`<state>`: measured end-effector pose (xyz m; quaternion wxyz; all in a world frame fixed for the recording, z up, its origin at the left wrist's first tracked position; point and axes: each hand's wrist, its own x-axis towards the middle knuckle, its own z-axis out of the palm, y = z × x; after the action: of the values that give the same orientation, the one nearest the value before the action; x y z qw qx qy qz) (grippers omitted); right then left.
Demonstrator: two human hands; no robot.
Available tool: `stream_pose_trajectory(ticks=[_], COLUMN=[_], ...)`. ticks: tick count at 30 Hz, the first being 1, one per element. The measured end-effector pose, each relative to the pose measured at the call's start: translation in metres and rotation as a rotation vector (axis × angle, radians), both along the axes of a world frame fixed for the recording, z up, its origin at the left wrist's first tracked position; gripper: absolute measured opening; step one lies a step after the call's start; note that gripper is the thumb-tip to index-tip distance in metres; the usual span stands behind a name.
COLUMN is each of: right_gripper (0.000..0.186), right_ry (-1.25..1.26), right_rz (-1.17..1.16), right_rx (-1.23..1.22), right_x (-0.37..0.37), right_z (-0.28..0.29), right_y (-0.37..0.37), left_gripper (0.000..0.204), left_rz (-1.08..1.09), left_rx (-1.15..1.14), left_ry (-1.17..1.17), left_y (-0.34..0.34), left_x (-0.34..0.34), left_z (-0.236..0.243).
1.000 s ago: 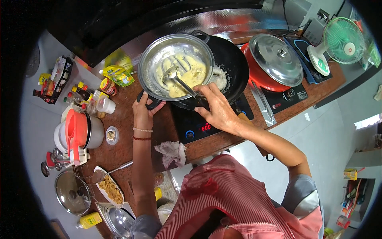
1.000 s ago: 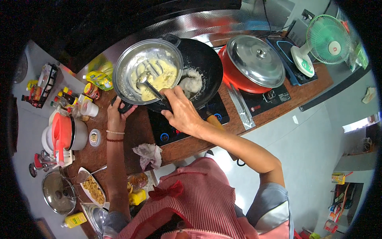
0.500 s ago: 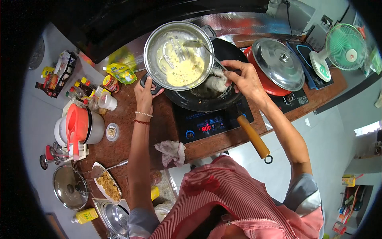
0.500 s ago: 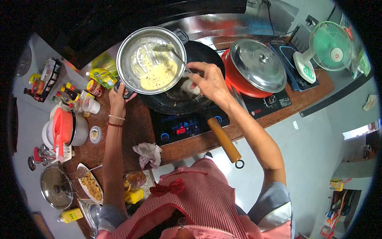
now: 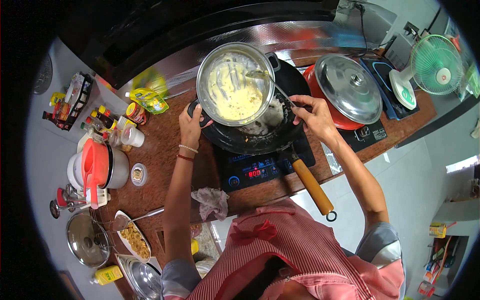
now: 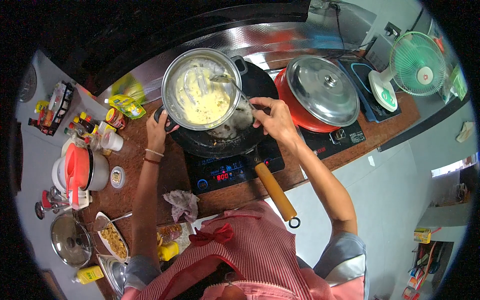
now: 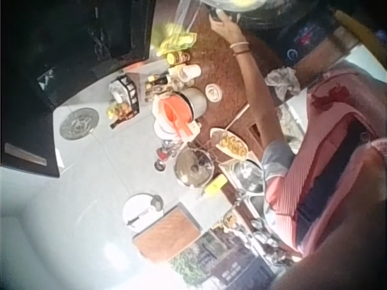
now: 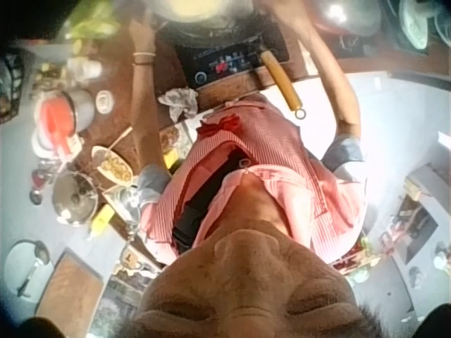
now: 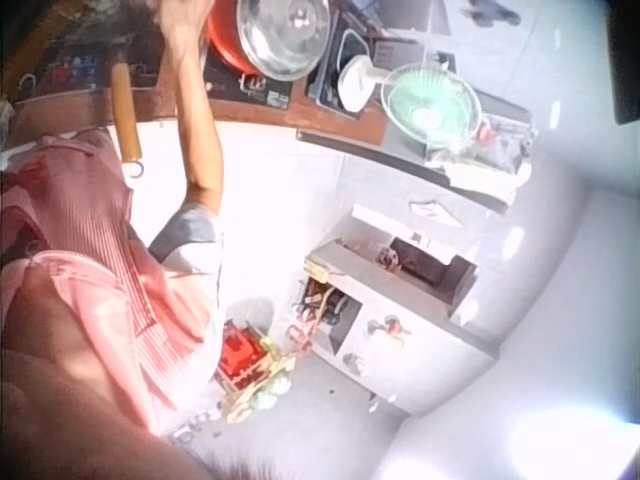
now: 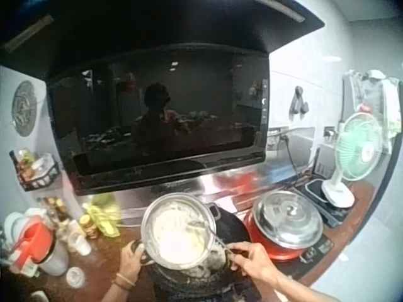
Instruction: The person stir-frys a mixture in a wok with a spatula, pours whisked eggs from a pot into the wok, continues stir-frying, and then cleans the pot in a sink using a ladle and running water.
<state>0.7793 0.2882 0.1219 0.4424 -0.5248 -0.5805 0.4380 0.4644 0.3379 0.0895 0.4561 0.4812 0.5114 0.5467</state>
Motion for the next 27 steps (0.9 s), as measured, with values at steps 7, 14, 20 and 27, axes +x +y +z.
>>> stream_pose_trajectory(ticks=[7, 14, 20, 27], right_gripper=[0.029, 0.028, 0.027, 0.027], right_ry=[-0.043, -0.048, -0.076, -0.058], right_rz=[0.008, -0.021, -0.046, -0.051], right_rx=[-0.006, -0.022, -0.005, -0.016], right_x=[0.001, 0.001, 0.003, 0.002], right_z=[-0.006, -0.008, -0.014, -0.015], right_y=[-0.002, -0.004, -0.004, -0.007], left_gripper=[0.026, 0.027, 0.026, 0.027], left_rz=[-0.017, -0.032, -0.015, -0.019], left_rx=[0.033, 0.108, 0.121, 0.197], left_ry=[0.03, 0.077, 0.11, 0.194], left_y=[0.001, 0.005, 0.012, 0.023], left_x=[0.008, 0.013, 0.016, 0.014], left_z=[-0.005, -0.005, -0.005, -0.019])
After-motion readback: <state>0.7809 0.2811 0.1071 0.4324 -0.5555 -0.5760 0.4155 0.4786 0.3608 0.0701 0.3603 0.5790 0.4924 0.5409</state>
